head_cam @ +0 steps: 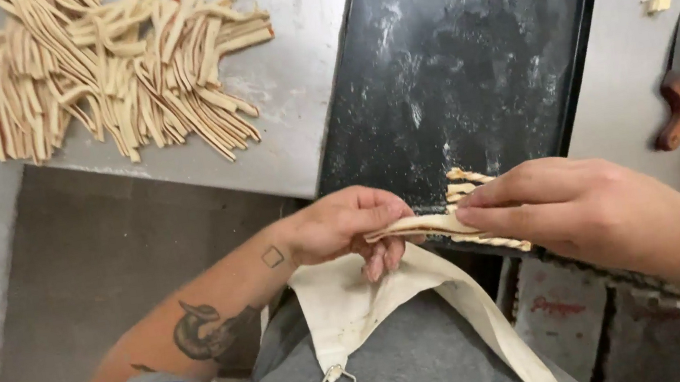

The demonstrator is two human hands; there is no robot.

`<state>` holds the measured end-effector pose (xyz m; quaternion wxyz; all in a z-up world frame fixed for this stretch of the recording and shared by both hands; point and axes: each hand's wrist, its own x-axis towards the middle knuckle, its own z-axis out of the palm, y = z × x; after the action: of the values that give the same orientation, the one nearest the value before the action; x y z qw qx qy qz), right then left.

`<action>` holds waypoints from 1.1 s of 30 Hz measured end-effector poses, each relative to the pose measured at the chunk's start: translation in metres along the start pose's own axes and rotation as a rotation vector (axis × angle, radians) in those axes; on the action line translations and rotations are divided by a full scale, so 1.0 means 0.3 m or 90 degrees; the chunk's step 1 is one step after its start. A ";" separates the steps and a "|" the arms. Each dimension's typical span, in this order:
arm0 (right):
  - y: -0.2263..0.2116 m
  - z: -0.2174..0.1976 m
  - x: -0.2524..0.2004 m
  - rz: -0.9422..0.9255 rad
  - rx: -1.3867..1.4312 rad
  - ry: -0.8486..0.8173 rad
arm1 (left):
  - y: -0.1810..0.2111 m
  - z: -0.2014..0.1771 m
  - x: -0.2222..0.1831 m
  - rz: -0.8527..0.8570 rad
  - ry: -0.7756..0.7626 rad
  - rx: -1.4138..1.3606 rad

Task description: Greasing a baking sheet and then twisting individual strips of dough and arranging them in neat rows for baking.

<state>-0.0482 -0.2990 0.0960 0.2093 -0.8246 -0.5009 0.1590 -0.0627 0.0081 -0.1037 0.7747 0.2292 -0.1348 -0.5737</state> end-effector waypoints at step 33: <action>-0.038 0.404 -0.570 0.230 0.657 0.795 | -0.074 0.197 0.429 -0.110 0.132 -0.111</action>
<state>-0.1905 -0.4244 0.0064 0.7720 -0.6294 -0.0168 -0.0870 -0.0697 -0.1312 -0.0713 0.7492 0.2297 0.0162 -0.6211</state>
